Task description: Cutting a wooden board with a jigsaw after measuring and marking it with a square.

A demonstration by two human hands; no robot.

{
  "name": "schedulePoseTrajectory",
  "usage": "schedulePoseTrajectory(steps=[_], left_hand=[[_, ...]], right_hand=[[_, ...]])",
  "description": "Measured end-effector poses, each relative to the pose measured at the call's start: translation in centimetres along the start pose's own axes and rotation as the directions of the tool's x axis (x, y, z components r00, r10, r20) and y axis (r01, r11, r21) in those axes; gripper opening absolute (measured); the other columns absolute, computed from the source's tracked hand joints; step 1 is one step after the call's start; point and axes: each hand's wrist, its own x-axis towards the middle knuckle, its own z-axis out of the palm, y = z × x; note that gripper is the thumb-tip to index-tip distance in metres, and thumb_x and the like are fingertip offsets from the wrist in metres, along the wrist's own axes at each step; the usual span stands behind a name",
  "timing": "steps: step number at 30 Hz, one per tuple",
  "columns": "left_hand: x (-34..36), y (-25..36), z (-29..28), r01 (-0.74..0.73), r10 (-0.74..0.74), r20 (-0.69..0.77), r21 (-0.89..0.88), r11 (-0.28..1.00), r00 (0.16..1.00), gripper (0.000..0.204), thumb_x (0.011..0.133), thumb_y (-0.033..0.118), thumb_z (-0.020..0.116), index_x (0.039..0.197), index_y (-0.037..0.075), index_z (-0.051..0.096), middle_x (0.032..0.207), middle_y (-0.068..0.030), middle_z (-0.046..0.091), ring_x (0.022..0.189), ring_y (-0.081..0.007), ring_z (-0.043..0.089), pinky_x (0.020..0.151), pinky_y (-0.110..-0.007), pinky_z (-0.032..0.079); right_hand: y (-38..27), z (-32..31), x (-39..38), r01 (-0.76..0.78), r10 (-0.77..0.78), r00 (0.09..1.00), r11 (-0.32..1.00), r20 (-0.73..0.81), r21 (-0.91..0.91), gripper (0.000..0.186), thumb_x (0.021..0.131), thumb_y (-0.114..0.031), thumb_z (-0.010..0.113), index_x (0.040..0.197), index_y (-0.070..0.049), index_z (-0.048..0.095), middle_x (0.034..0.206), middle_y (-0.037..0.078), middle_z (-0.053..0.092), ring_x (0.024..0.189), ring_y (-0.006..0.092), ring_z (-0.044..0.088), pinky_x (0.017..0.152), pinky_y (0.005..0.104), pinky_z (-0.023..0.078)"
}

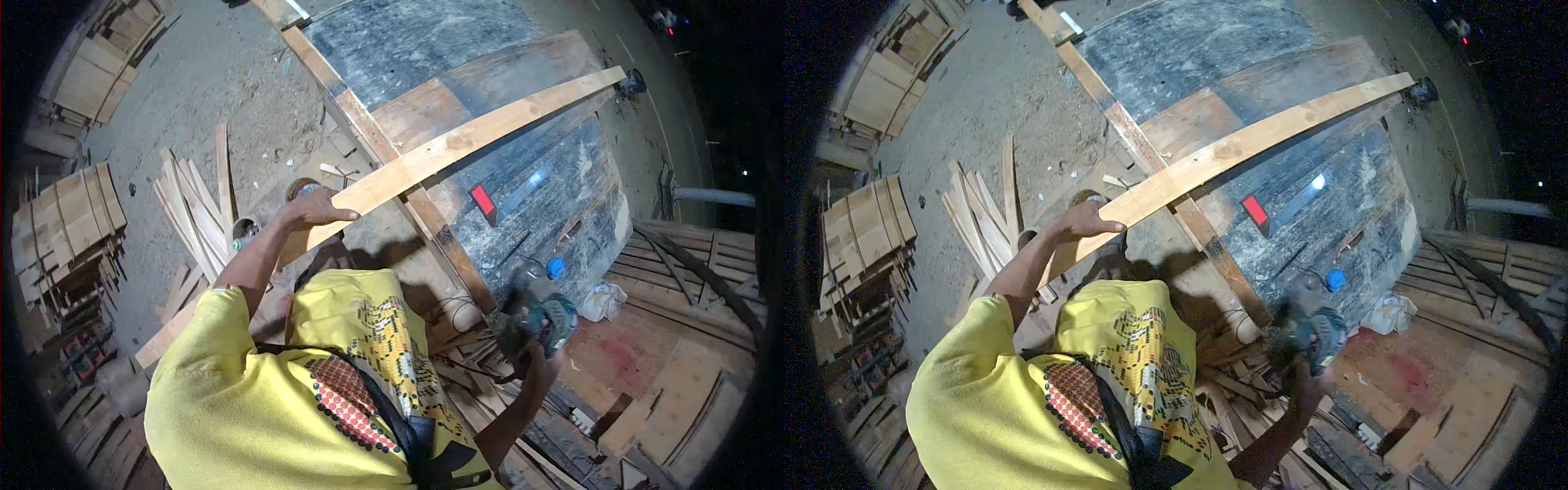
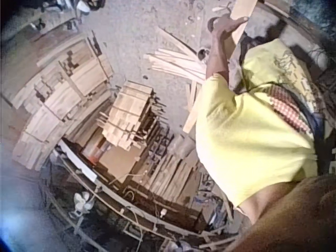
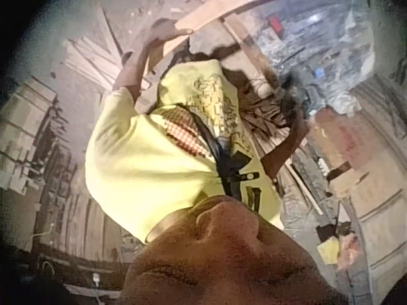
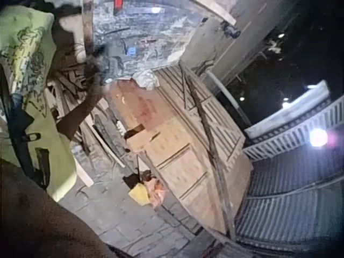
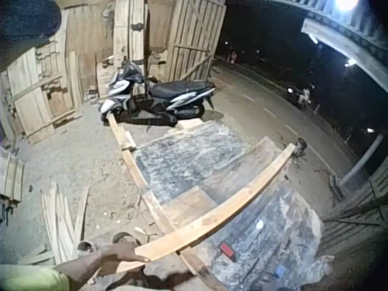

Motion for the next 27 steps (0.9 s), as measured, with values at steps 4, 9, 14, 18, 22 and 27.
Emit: schedulePoseTrajectory(steps=[4, 9, 14, 18, 22, 27], left_hand=[[0.7, -0.8, -0.8, 0.020, -0.020, 0.187, 0.003, 1.000, 0.982, 0.080, 0.065, 0.070, 0.077, 0.104, 0.001, 0.072, 0.092, -0.0193, 0.072, 0.086, -0.0317, 0.069, 0.076, -0.043, 0.051], [0.7, -1.6, -1.5, -0.018, 0.029, 0.099, -0.107, 0.994, 0.995, 0.076, 0.062, 0.062, 0.083, 0.099, -0.003, 0.067, 0.086, -0.0186, 0.070, 0.084, -0.0333, 0.067, 0.074, -0.043, 0.050], [1.0, -2.0, -2.1, 0.005, 0.002, 0.078, -0.084, 0.996, 0.997, 0.076, 0.061, 0.061, 0.084, 0.097, -0.003, 0.066, 0.088, -0.0205, 0.070, 0.085, -0.0346, 0.067, 0.075, -0.043, 0.050], [1.1, -2.1, -2.2, 0.019, -0.007, 0.126, -0.096, 0.995, 0.992, 0.082, 0.059, 0.063, 0.082, 0.099, -0.006, 0.067, 0.092, -0.0256, 0.069, 0.090, -0.0407, 0.067, 0.079, -0.046, 0.051], [1.3, -2.1, -2.3, 0.048, -0.037, 0.128, -0.085, 0.995, 0.991, 0.082, 0.059, 0.064, 0.082, 0.099, -0.006, 0.066, 0.091, -0.0253, 0.069, 0.089, -0.0415, 0.067, 0.079, -0.047, 0.051], [1.4, -2.0, -2.3, 0.074, -0.070, 0.138, -0.018, 0.997, 0.988, 0.082, 0.060, 0.065, 0.081, 0.098, -0.006, 0.066, 0.090, -0.0269, 0.068, 0.088, -0.0426, 0.067, 0.080, -0.049, 0.051]], right_hand=[[-6.7, 8.2, -2.7, -0.076, 0.084, 0.973, 0.996, 0.216, -0.048, 0.047, 0.077, -0.019, 0.075, 0.118, 0.001, 0.061, 0.108, 0.008, 0.065, 0.093, 0.0193, 0.062, 0.082, 0.0335, 0.050], [-11.2, 17.7, -2.8, 0.124, -0.041, 0.809, 0.987, 0.586, -0.103, 0.042, 0.077, -0.009, 0.073, 0.116, 0.000, 0.061, 0.095, 0.010, 0.069, 0.084, 0.0178, 0.064, 0.076, 0.0337, 0.052], [-13.2, 23.0, -1.7, 0.292, -0.062, 0.665, 0.939, 0.745, -0.182, 0.047, 0.074, -0.008, 0.073, 0.118, 0.002, 0.059, 0.085, 0.013, 0.070, 0.071, 0.0191, 0.067, 0.067, 0.0338, 0.053], [-13.8, 24.6, -0.8, 0.330, -0.029, 0.649, 0.911, 0.761, -0.247, 0.054, 0.073, -0.012, 0.075, 0.121, 0.003, 0.058, 0.087, 0.015, 0.070, 0.074, 0.0239, 0.070, 0.068, 0.0359, 0.054], [-14.3, 24.8, -0.1, 0.318, 0.041, 0.601, 0.904, 0.799, -0.286, 0.059, 0.071, -0.018, 0.077, 0.123, 0.003, 0.058, 0.090, 0.016, 0.071, 0.077, 0.0266, 0.071, 0.069, 0.0385, 0.055], [-14.9, 25.1, 0.2, 0.340, 0.032, 0.587, 0.897, 0.809, -0.282, 0.059, 0.071, -0.022, 0.077, 0.121, 0.002, 0.058, 0.087, 0.014, 0.071, 0.075, 0.0241, 0.071, 0.068, 0.0382, 0.055]])
